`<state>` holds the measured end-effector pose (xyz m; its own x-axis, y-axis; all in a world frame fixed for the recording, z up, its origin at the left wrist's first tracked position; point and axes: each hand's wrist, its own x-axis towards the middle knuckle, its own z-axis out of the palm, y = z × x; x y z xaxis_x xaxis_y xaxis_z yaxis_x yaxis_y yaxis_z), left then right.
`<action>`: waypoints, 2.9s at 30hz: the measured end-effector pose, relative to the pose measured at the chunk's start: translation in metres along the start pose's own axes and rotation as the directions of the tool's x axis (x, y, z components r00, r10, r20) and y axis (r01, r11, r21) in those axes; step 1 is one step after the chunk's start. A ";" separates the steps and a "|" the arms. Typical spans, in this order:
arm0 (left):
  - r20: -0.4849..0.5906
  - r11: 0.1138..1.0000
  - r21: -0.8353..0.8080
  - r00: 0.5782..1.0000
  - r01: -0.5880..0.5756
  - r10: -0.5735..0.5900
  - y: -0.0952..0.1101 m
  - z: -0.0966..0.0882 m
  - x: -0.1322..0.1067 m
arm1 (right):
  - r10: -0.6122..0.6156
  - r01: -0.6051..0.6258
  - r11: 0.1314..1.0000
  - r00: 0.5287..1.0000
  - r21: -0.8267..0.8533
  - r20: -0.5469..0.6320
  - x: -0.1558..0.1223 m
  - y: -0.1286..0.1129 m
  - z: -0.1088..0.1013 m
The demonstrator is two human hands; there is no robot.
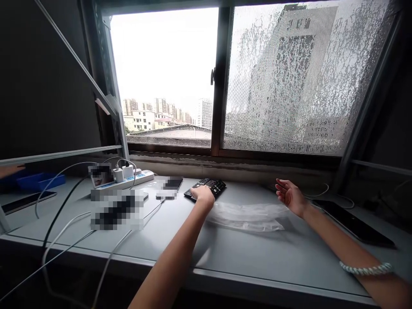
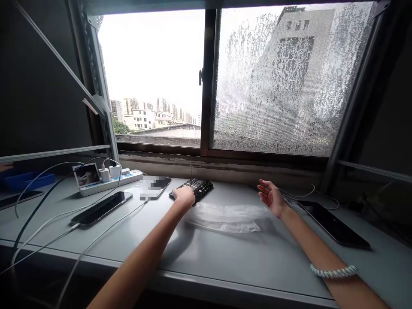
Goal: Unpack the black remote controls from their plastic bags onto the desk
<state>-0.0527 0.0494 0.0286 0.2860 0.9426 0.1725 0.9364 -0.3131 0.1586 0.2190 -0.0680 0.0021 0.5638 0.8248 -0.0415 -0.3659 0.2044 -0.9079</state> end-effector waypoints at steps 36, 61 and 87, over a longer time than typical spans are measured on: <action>0.039 1.000 -0.029 0.999 -0.011 0.012 -0.002 0.010 0.011 | -0.437 -0.179 -0.247 0.898 -0.952 -0.055 0.028 0.021 -0.045; -0.021 0.645 -0.085 0.648 -0.760 0.761 0.056 0.029 -0.048 | -0.685 0.234 0.247 0.728 -0.940 0.002 0.012 0.004 -0.013; -0.558 0.609 0.063 0.478 -0.791 0.678 0.048 0.012 -0.038 | -0.201 0.205 0.973 0.979 -0.107 0.043 -0.013 0.007 0.027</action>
<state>-0.0160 0.0002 0.0177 0.6581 0.1732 0.7327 0.3566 -0.9288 -0.1007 0.1891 -0.0625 0.0074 0.5939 0.7886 0.1596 -0.1612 0.3110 -0.9366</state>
